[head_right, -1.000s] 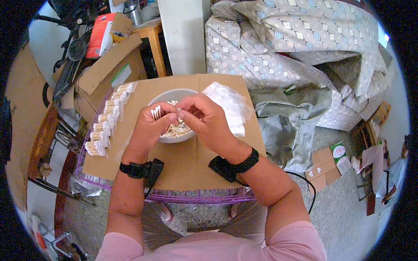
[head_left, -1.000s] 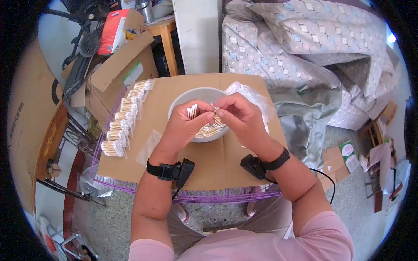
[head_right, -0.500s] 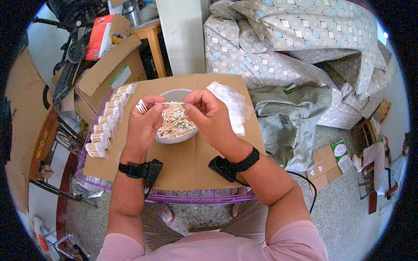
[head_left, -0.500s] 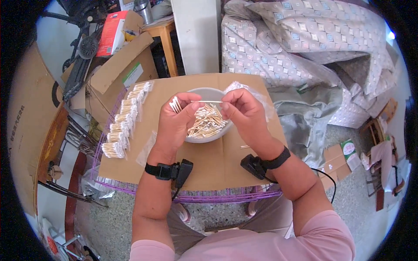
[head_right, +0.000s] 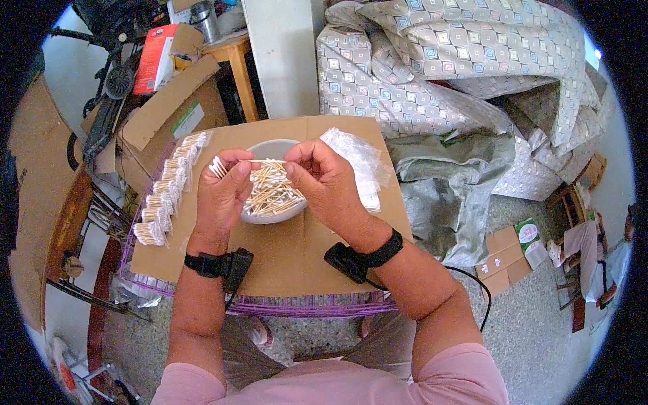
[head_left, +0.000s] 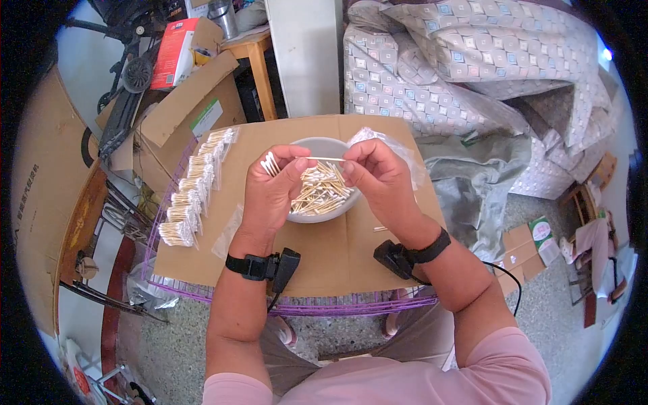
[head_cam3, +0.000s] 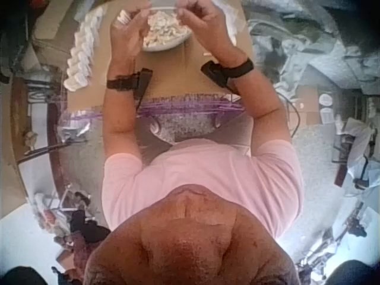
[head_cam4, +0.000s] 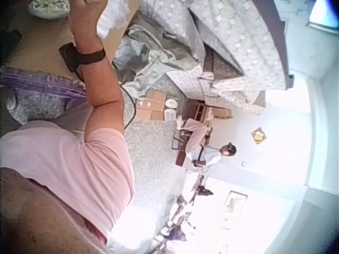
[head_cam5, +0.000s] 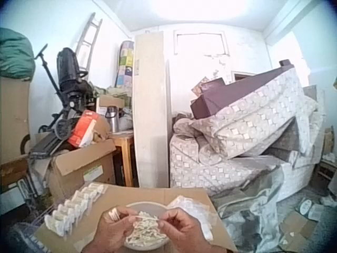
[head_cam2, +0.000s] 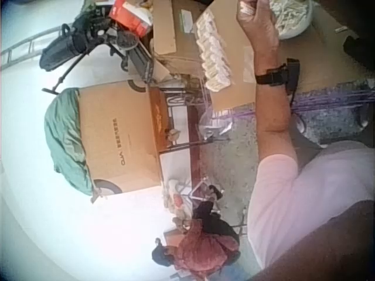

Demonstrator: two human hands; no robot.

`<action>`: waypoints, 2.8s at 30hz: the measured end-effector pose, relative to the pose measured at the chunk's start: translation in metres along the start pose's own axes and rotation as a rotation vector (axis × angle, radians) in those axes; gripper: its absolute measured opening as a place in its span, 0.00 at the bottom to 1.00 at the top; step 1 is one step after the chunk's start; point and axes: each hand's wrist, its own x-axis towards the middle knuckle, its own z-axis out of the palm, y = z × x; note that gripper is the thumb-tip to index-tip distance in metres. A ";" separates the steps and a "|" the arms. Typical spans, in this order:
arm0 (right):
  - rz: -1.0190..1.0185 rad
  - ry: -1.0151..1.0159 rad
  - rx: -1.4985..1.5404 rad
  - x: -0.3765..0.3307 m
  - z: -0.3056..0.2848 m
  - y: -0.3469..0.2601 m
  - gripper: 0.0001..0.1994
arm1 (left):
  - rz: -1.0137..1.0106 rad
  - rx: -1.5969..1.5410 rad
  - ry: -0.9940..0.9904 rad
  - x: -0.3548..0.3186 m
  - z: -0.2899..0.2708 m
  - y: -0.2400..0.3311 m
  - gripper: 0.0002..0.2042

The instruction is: Packaging cotton swabs into small plastic bags.

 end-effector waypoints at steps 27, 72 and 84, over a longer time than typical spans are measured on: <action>0.009 -0.020 -0.257 0.002 -0.005 0.008 0.03 | -0.038 0.138 -0.043 -0.005 0.007 0.004 0.05; -0.059 -0.069 -0.253 0.002 -0.003 0.007 0.06 | -0.106 0.288 -0.174 -0.007 0.006 0.002 0.03; -0.022 0.008 -0.066 0.005 -0.007 0.005 0.03 | -0.019 0.032 0.015 0.000 -0.001 -0.005 0.07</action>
